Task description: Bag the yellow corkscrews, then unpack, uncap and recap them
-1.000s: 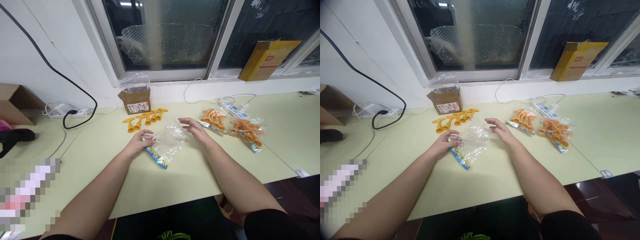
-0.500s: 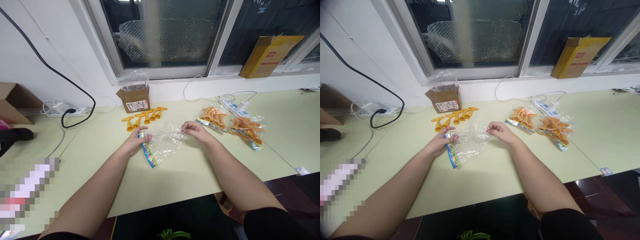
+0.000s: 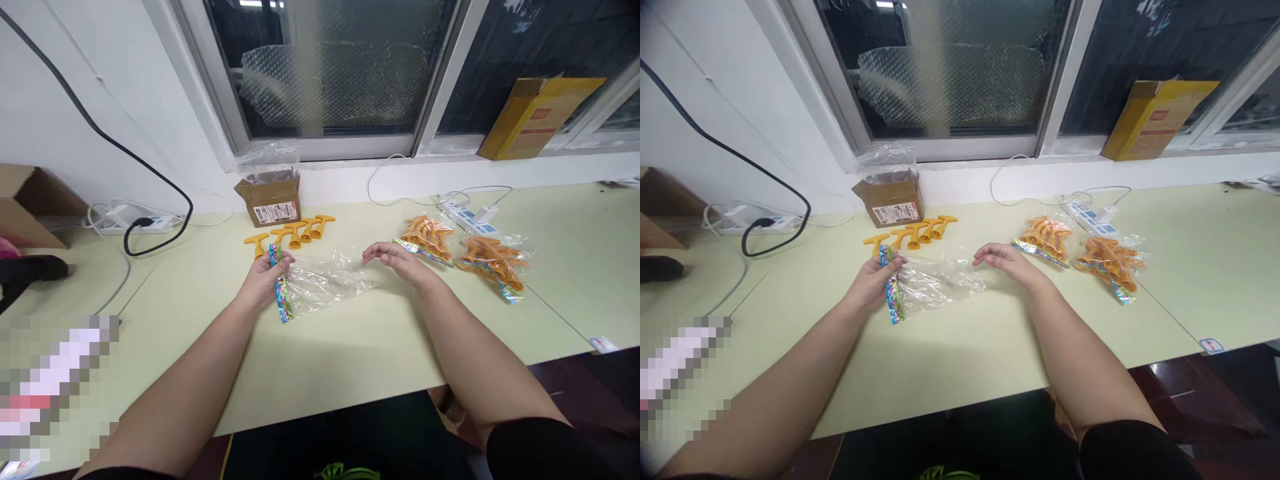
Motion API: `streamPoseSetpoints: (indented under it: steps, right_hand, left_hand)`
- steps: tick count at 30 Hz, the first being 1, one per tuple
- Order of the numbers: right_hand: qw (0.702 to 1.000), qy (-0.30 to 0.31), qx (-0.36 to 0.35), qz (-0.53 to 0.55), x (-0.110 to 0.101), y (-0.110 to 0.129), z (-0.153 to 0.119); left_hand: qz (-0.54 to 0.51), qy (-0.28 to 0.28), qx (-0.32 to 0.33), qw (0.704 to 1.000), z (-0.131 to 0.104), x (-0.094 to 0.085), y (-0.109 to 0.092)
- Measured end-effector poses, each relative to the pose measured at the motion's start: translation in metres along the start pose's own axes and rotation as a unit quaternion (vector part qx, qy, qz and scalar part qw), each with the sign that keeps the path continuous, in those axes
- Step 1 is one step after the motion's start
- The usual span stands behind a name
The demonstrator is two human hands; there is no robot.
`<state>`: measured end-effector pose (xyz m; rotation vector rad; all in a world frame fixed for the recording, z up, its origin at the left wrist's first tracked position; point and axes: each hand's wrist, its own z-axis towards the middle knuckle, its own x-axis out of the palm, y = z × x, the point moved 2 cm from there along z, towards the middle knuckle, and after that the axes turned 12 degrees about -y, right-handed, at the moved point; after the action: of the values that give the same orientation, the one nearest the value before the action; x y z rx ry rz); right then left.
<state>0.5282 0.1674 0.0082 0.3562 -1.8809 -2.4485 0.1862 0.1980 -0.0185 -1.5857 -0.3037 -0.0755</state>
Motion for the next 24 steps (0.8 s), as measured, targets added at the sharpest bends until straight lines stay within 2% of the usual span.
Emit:
streamPoseSetpoints:
  steps: [5, 9, 13, 18, 21, 24]
  right_hand:
    - [1.0, 0.012, 0.007, 0.018, 0.016, 0.011, -0.004]
    - [0.998, -0.042, 0.037, 0.009, 0.029, 0.017, -0.007]
    - [0.992, -0.107, 0.071, 0.02, 0.03, 0.017, -0.006]
    - [0.968, -0.157, 0.139, 0.139, 0.018, 0.014, -0.004]
    - [0.954, -0.161, 0.157, 0.199, 0.013, 0.015, -0.004]
    - [0.953, -0.143, 0.146, 0.224, 0.012, 0.019, -0.005]
  left_hand:
    - [0.108, 0.032, 0.056, 0.992, -0.011, 0.006, -0.001]
    - [0.158, 0.05, 0.076, 0.983, -0.02, 0.011, -0.004]
    - [0.136, 0.042, 0.062, 0.988, -0.02, 0.012, -0.003]
    - [0.066, -0.007, 0.02, 0.998, -0.015, 0.009, -0.005]
    - [0.048, -0.025, 0.027, 0.998, -0.012, 0.006, -0.009]
    - [0.061, -0.037, 0.072, 0.995, -0.01, 0.003, -0.013]
